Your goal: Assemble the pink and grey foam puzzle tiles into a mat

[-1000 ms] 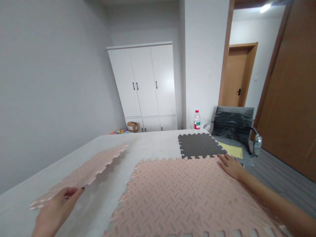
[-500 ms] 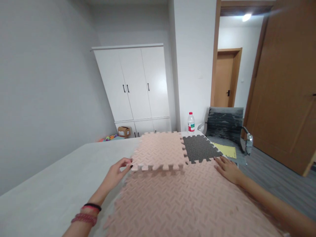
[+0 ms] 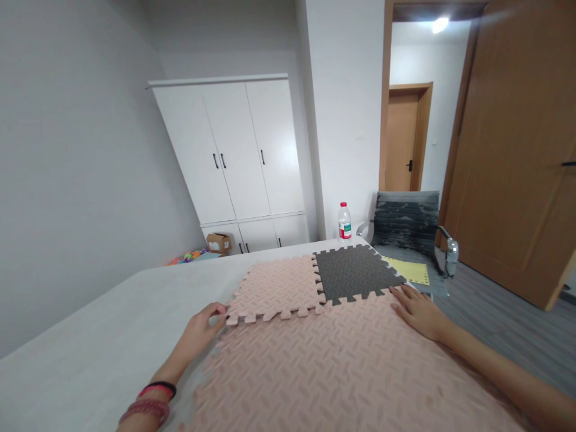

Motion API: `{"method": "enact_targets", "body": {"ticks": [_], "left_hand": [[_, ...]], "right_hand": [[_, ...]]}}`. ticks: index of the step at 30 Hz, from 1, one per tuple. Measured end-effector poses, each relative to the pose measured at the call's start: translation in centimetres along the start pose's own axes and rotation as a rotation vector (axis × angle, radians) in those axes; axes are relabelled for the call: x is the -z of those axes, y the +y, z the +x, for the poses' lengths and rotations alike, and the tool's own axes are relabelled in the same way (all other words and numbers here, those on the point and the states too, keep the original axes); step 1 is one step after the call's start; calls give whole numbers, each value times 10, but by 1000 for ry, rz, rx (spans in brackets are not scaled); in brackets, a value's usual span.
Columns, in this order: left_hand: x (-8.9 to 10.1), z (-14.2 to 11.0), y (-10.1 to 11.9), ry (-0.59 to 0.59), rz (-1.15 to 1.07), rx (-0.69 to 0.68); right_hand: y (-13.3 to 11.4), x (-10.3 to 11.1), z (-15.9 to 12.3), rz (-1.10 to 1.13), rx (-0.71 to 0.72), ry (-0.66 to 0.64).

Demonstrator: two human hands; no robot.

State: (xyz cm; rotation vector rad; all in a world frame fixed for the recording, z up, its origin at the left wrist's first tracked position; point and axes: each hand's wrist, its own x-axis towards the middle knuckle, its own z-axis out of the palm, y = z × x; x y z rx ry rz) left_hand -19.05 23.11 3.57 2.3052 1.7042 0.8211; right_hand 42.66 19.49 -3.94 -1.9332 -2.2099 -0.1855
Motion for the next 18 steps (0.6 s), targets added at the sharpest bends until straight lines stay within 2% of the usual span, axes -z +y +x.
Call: {"method": "enact_targets", "body": {"ticks": [7,13,18], "left_hand": [[-17,11,-4,-27,84,-65],[-17,12,-2,-66,87,-81],[-17,10,-5,-97,92,-27]], "right_hand": [[-3,3,0,-2,-2,2],[-4,3,-1,8,-4,15],[-4,3,0,-28,1,1]]}}
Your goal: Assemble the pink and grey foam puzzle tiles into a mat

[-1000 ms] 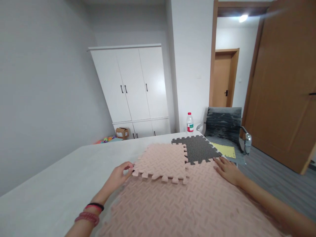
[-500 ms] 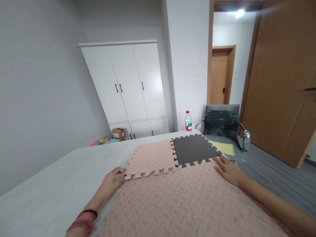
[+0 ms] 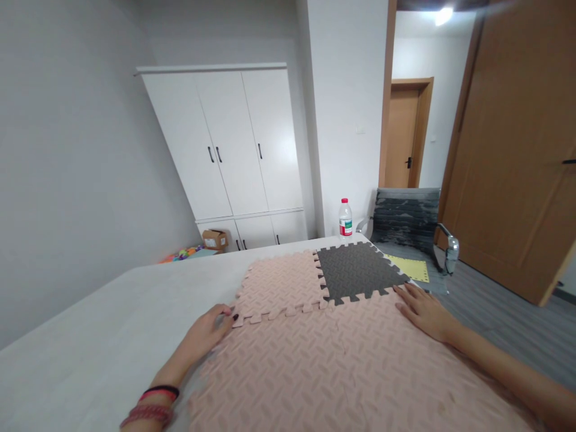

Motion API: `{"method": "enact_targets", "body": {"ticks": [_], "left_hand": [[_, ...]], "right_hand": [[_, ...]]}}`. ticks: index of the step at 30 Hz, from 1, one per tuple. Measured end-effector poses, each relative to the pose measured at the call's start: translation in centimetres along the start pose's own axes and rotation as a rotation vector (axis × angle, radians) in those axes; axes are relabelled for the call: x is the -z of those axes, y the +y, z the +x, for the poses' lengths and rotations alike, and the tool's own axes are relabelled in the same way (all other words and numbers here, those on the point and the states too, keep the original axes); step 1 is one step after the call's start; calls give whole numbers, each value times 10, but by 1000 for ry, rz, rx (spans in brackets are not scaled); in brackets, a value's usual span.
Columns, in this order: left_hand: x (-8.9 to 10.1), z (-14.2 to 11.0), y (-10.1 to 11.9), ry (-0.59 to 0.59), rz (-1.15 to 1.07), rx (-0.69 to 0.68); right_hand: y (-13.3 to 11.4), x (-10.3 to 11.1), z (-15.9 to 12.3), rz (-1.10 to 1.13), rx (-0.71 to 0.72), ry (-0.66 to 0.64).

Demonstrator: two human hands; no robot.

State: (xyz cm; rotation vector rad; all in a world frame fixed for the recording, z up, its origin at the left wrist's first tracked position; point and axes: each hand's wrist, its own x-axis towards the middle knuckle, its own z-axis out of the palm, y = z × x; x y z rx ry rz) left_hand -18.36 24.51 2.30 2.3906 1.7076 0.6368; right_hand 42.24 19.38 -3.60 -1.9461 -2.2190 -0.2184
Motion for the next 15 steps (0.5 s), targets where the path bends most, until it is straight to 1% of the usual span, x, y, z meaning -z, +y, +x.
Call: {"method": "enact_targets", "body": {"ticks": [2,6,11,15], "left_hand": [[-1,1,-1,-1,21,14],[-1,4,1,-1,35,-11],[4,3,9,-25,56,79],[7,1,11,-17,66,46]], "right_hand": [[0,-1,0,-5,-4,2],[1,-2,1,-1,-11,-2],[1,-2,1,0,2,-3],[0,-1,0,12,3,15]]}}
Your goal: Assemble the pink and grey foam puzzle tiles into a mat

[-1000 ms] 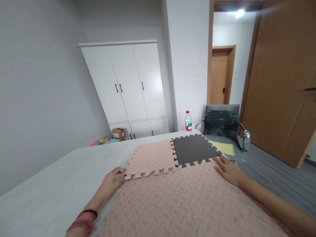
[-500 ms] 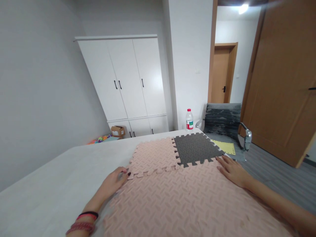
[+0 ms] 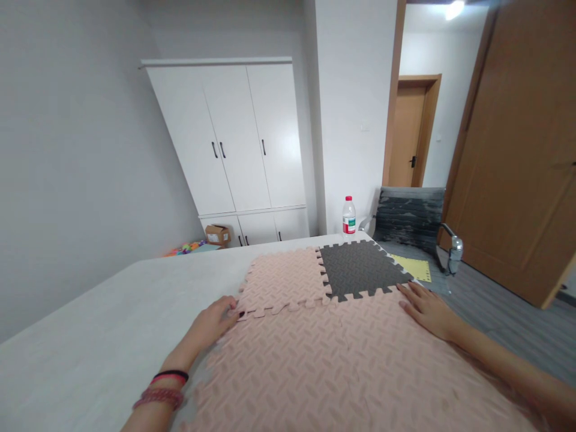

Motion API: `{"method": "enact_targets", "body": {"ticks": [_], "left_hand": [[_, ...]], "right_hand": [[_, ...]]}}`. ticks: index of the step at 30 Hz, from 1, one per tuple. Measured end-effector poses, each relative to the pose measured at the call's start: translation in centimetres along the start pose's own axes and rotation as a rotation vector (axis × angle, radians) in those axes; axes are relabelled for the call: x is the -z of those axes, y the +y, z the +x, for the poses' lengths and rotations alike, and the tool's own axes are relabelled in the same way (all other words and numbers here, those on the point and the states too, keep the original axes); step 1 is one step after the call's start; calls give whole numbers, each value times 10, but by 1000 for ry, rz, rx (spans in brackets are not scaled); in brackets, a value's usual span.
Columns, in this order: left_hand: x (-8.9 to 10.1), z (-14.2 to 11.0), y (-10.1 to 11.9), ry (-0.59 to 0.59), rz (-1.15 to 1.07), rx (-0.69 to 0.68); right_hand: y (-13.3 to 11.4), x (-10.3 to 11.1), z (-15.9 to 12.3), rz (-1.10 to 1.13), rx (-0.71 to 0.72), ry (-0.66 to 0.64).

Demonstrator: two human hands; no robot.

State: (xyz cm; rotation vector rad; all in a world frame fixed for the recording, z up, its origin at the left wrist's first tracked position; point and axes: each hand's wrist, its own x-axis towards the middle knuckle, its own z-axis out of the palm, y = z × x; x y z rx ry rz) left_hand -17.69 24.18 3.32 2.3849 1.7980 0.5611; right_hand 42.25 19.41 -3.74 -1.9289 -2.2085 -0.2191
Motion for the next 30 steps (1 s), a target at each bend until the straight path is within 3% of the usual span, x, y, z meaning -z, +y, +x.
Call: {"method": "enact_targets", "body": {"ticks": [13,19,22,25,28,30], "left_hand": [[-6,-3,-2,-62,47,-17],[3,-13,5,-87,80,-9],[3,-21,9,-92,85,-46],[1,-27,14,-103,110,-50],[1,-28,18,-127,129,-55],[2,-28,21,-153,145,-42]], "right_hand": [[1,1,0,-8,17,-28],[-9,22,14,-116,36,-92],[-44,42,26,-82,170,-65],[-104,59,36,52,393,-49],[-167,65,44,197,593,-42],[-196,63,50,260,647,-46]]}}
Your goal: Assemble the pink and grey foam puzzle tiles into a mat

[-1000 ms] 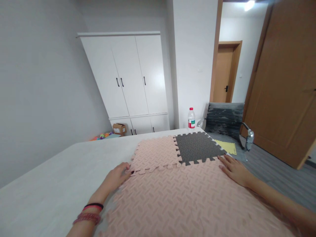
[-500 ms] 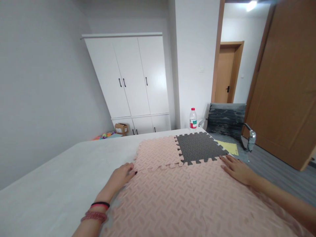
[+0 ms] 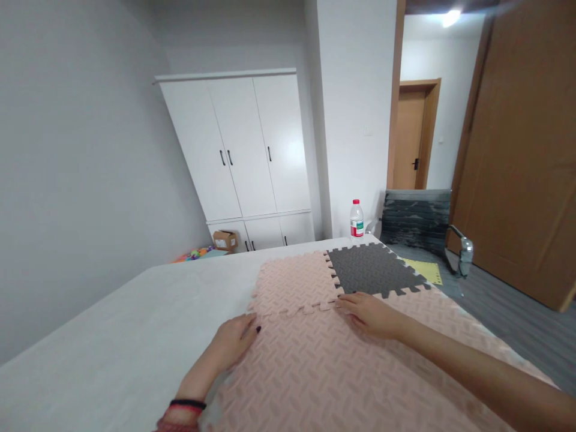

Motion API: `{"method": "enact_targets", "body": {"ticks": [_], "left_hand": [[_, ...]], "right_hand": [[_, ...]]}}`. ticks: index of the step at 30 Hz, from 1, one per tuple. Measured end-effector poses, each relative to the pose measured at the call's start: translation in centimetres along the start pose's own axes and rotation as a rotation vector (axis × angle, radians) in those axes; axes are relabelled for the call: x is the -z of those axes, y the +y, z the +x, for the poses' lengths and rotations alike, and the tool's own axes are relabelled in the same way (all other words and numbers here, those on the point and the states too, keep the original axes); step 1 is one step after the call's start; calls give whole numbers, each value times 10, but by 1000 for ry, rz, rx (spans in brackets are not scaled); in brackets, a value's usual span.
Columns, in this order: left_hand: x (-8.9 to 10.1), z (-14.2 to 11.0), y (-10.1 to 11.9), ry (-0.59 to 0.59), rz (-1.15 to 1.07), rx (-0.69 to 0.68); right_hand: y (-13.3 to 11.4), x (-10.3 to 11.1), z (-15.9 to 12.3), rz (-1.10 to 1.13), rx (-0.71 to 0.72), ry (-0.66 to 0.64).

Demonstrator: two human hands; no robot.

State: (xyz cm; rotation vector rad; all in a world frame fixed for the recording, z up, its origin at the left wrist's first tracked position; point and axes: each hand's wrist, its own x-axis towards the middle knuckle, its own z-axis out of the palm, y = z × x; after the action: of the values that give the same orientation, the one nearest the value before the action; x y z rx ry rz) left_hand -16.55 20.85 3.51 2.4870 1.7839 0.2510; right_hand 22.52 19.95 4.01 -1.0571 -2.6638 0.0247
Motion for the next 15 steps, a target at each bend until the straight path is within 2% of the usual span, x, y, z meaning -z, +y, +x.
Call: {"method": "enact_targets", "body": {"ticks": [4,9,15], "left_hand": [[2,-3,6,-62,51,24],[0,-8,22,-81,121,-14],[-8,-9,35,-88,166,23]], "right_hand": [[-10,-10,19,55,-16,-22],[-6,-6,18,140,-23,-114],[4,-5,15,191,-71,-204]]}}
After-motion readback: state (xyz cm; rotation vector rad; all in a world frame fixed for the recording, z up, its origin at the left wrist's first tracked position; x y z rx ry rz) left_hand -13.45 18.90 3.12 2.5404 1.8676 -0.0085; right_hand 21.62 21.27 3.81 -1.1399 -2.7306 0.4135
